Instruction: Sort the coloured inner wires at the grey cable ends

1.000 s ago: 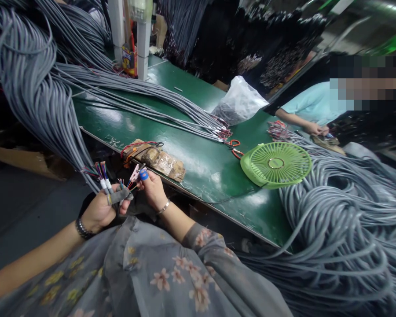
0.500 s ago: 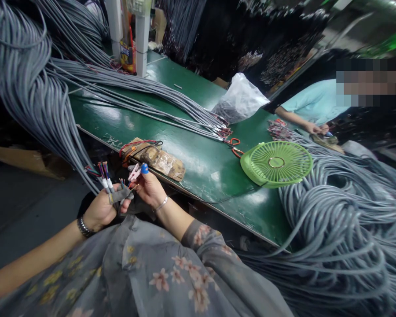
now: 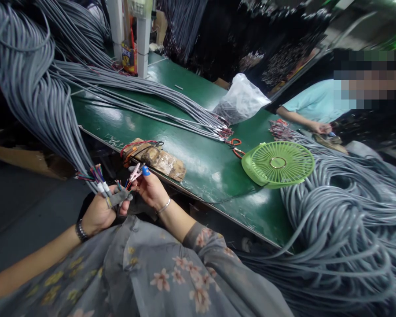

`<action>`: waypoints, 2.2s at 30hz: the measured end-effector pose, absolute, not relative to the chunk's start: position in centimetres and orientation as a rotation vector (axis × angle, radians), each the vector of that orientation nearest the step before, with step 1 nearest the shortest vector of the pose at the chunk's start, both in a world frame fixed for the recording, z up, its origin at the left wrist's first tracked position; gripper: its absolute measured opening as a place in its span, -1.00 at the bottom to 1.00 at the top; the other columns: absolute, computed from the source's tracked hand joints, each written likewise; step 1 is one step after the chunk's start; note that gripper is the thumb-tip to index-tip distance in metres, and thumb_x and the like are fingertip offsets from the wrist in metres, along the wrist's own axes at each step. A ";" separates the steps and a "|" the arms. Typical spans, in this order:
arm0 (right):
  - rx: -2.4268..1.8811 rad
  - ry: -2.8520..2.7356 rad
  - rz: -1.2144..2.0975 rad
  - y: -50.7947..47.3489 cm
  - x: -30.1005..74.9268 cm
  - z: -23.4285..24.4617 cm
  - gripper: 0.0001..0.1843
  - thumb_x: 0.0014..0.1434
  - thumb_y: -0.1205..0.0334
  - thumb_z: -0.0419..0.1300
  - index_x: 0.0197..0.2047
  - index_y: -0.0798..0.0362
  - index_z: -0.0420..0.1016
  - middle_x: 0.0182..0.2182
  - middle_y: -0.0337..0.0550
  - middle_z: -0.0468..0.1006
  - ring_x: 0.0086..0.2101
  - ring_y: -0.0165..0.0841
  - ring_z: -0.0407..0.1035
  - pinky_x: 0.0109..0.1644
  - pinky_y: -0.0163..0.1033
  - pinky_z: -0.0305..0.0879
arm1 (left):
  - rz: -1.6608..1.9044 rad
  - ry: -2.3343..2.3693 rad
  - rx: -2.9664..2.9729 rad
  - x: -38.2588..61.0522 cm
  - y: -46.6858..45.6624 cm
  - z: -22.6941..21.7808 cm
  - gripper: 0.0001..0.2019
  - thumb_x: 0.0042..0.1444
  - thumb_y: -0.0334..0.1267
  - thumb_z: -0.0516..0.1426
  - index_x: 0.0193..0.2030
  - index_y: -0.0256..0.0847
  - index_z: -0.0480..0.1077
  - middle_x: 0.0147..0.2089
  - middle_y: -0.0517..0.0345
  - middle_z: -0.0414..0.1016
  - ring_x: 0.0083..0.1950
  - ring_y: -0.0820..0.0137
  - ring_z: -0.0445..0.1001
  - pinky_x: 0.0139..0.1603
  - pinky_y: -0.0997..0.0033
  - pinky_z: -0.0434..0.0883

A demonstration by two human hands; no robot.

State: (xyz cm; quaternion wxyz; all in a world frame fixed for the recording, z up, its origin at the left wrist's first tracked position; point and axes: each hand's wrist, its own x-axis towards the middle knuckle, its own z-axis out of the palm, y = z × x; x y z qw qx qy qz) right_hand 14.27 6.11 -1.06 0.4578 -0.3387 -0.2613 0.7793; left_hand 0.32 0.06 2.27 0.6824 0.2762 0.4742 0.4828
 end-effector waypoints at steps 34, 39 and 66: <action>-0.854 -0.583 1.954 6.4 14.6 -1.1 -0.55 0.26 -0.22 0.33 -0.28 0.06 0.57 -0.48 -0.27 0.48 -0.48 -0.46 0.30 -0.42 -0.40 0.33 | 1.077 1.078 0.659 0.2 -0.3 2.0 -0.58 -0.38 -0.04 0.57 -0.55 -0.23 0.52 -0.67 0.20 0.47 -0.64 0.50 0.32 -0.63 0.52 0.24; -0.844 -0.604 1.959 6.1 14.7 -1.2 -0.55 0.20 -0.20 0.39 -0.32 0.06 0.53 -0.47 -0.29 0.45 -0.48 -0.48 0.28 -0.43 -0.41 0.32 | 1.146 1.122 0.637 0.2 -0.3 1.8 -0.62 -0.36 -0.09 0.55 -0.53 -0.25 0.53 -0.66 0.20 0.48 -0.64 0.50 0.35 -0.62 0.52 0.30; -0.937 -0.561 1.956 6.2 14.7 -0.1 -0.55 0.24 -0.17 0.37 -0.33 0.08 0.53 -0.49 -0.25 0.51 -0.51 -0.48 0.32 -0.43 -0.39 0.36 | 1.192 1.172 0.580 0.5 -0.7 2.6 -0.64 -0.44 -0.18 0.56 -0.57 -0.25 0.54 -0.66 0.18 0.49 -0.62 0.48 0.38 -0.63 0.54 0.31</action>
